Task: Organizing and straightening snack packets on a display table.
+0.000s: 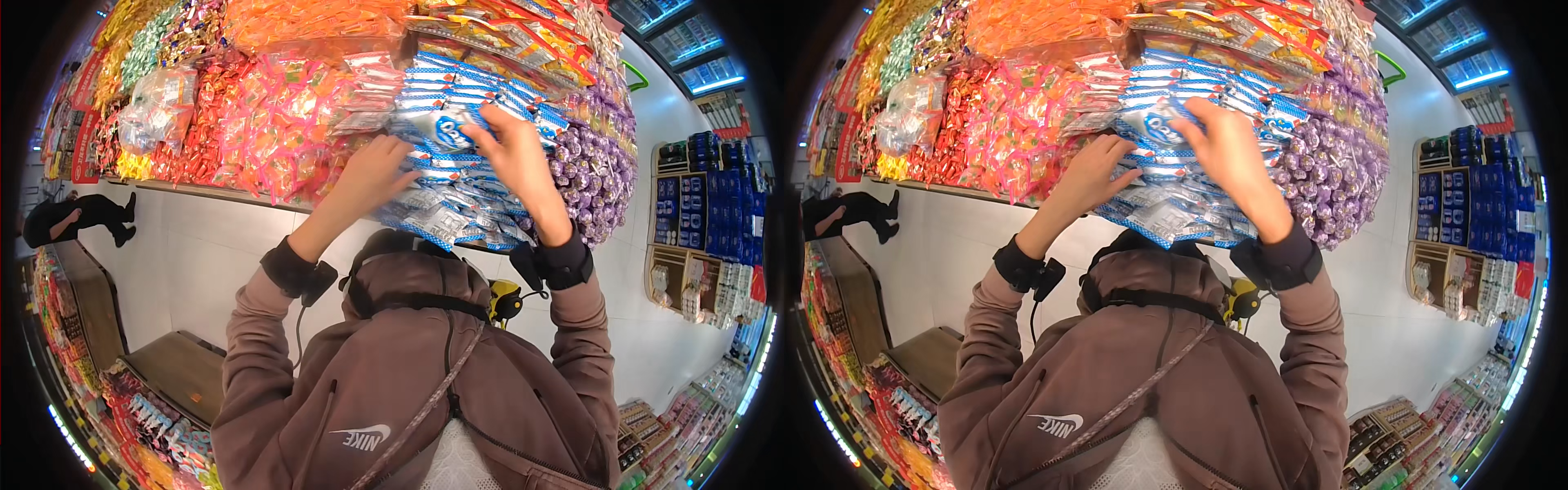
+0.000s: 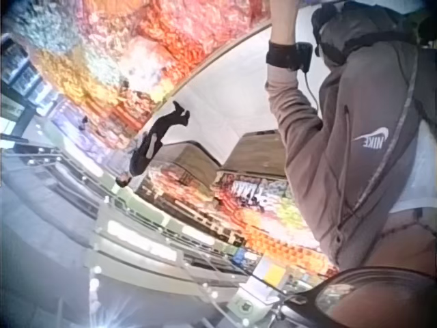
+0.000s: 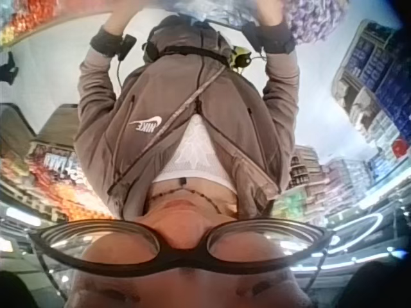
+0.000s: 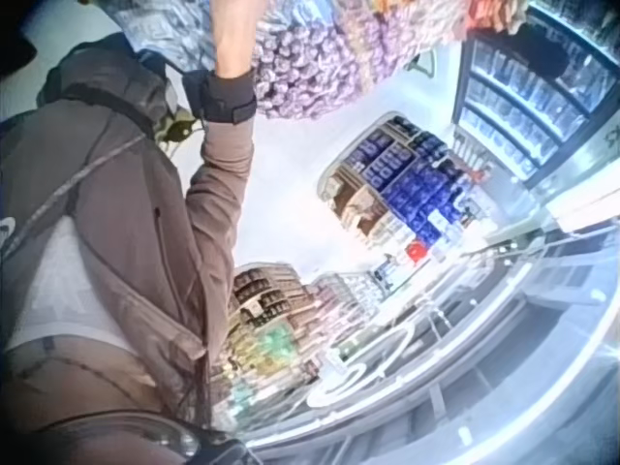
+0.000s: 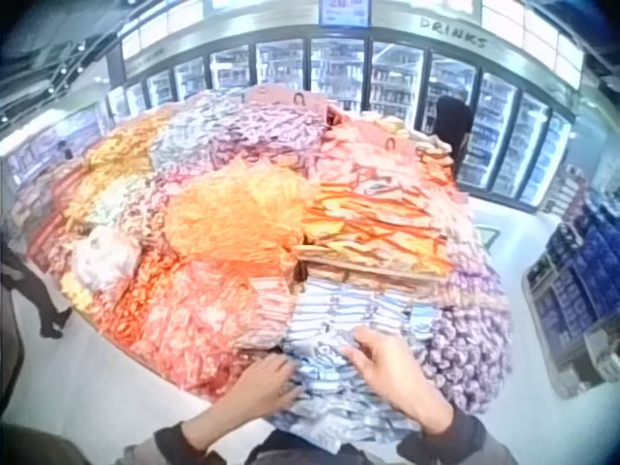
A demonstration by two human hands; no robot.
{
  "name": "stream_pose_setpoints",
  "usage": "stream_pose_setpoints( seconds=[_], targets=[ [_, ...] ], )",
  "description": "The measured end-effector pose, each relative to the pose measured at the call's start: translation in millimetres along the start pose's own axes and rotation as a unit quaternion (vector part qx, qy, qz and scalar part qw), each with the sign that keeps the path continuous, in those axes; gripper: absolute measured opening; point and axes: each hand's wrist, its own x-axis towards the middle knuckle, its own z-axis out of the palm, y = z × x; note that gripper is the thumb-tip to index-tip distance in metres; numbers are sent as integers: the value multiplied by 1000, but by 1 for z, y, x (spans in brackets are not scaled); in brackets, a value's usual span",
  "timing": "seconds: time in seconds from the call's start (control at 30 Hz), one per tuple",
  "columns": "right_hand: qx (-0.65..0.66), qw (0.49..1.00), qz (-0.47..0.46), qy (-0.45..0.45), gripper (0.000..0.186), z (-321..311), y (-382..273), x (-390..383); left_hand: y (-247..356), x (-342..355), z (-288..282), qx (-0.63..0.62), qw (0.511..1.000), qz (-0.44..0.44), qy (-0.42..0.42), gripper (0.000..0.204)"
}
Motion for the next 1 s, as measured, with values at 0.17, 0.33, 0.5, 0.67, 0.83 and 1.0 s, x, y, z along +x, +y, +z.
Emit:
stream_pose_setpoints(
  seconds=[0.17,0.33,0.5,0.67,0.83,1.0],
  targets=[
    [-80,994,-69,-25,18,24,-3,4,-2,-9,11,-51,999,-5,3,33],
    [-102,990,-72,-62,15,37,6,3,1,-16,15,-56,998,-7,26,30],
    [-145,977,-110,-113,15,43,0,4,2,-22,18,-13,999,0,34,29],
    [-192,960,-150,-138,11,60,3,6,1,-25,19,-3,996,49,72,27],
    [-170,954,-199,-146,9,73,10,9,3,-25,19,19,997,52,60,25],
    [-242,931,-242,-127,7,87,12,8,4,-27,18,27,996,63,50,25]
  ],
)
